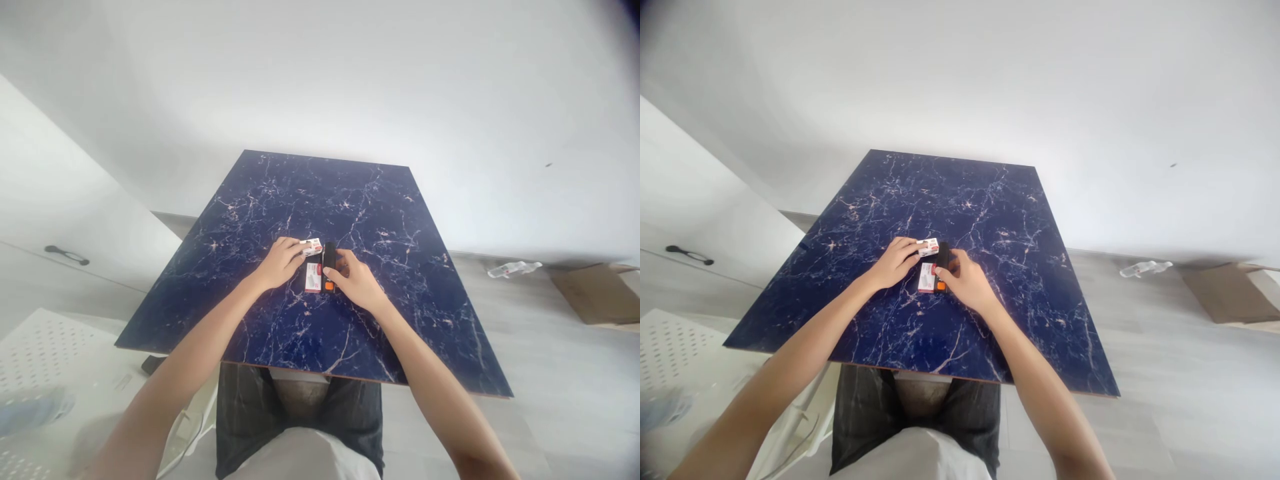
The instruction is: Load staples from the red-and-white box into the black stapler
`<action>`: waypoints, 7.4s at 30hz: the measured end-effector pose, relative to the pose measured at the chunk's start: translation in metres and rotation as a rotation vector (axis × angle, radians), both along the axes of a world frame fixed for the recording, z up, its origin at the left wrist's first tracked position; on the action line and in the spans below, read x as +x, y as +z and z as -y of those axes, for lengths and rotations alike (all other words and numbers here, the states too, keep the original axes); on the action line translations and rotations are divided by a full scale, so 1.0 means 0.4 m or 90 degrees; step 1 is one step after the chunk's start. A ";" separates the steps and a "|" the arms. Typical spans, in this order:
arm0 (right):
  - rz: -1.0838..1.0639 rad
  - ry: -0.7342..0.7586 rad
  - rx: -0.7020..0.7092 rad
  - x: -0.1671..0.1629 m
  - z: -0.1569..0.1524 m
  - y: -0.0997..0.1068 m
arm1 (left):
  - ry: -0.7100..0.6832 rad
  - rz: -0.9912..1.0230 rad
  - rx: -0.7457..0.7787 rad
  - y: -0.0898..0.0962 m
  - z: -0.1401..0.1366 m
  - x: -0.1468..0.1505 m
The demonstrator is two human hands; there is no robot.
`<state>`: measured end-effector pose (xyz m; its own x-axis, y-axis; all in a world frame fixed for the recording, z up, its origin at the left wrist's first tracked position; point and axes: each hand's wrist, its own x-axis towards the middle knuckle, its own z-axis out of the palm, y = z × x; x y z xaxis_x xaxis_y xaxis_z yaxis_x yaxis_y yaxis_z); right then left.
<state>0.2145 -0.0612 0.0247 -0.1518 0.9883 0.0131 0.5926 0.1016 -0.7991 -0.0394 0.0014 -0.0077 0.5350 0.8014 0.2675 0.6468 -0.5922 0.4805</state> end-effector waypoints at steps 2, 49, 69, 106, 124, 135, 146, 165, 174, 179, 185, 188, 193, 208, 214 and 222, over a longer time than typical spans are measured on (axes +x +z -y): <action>0.001 0.001 0.000 0.000 0.000 0.000 | -0.009 -0.003 0.011 0.005 0.004 0.000; 0.151 -0.140 0.078 0.070 -0.024 0.036 | -0.143 -0.060 0.032 0.012 -0.056 0.188; 0.285 -0.522 -0.008 0.486 -0.089 0.001 | -0.205 -0.056 0.014 -0.037 -0.174 0.792; 0.178 0.176 0.332 0.023 -0.096 -0.120 | -0.112 -0.108 0.109 -0.006 -0.010 0.107; 0.185 0.190 0.333 0.023 -0.092 -0.118 | -0.111 -0.123 0.113 -0.004 -0.011 0.106; 0.191 0.191 0.334 0.024 -0.091 -0.116 | -0.110 -0.129 0.122 -0.009 -0.012 0.107; 0.186 0.187 0.326 0.024 -0.091 -0.118 | -0.112 -0.120 0.114 -0.006 -0.012 0.107; 0.181 0.190 0.322 0.024 -0.089 -0.115 | -0.110 -0.120 0.101 -0.005 -0.011 0.108; 0.184 0.189 0.323 0.024 -0.089 -0.113 | -0.110 -0.128 0.114 -0.005 -0.011 0.107; 0.180 0.190 0.322 0.025 -0.090 -0.115 | -0.112 -0.123 0.109 -0.005 -0.012 0.107; 0.180 0.187 0.317 0.024 -0.089 -0.114 | -0.112 -0.119 0.108 -0.003 -0.011 0.106; 0.183 0.187 0.316 0.026 -0.090 -0.111 | -0.112 -0.119 0.105 -0.004 -0.011 0.106; 0.184 0.191 0.320 0.022 -0.088 -0.117 | -0.112 -0.106 0.098 -0.005 -0.011 0.107; 0.365 -0.563 0.177 0.444 -0.135 0.027 | -0.105 -0.139 0.095 -0.011 -0.011 0.108; 0.441 -0.474 -0.101 0.536 -0.141 0.013 | -0.105 -0.131 0.093 -0.006 -0.011 0.107; 0.391 -0.399 -0.026 0.399 -0.191 0.018 | -0.095 -0.095 0.108 -0.007 -0.011 0.107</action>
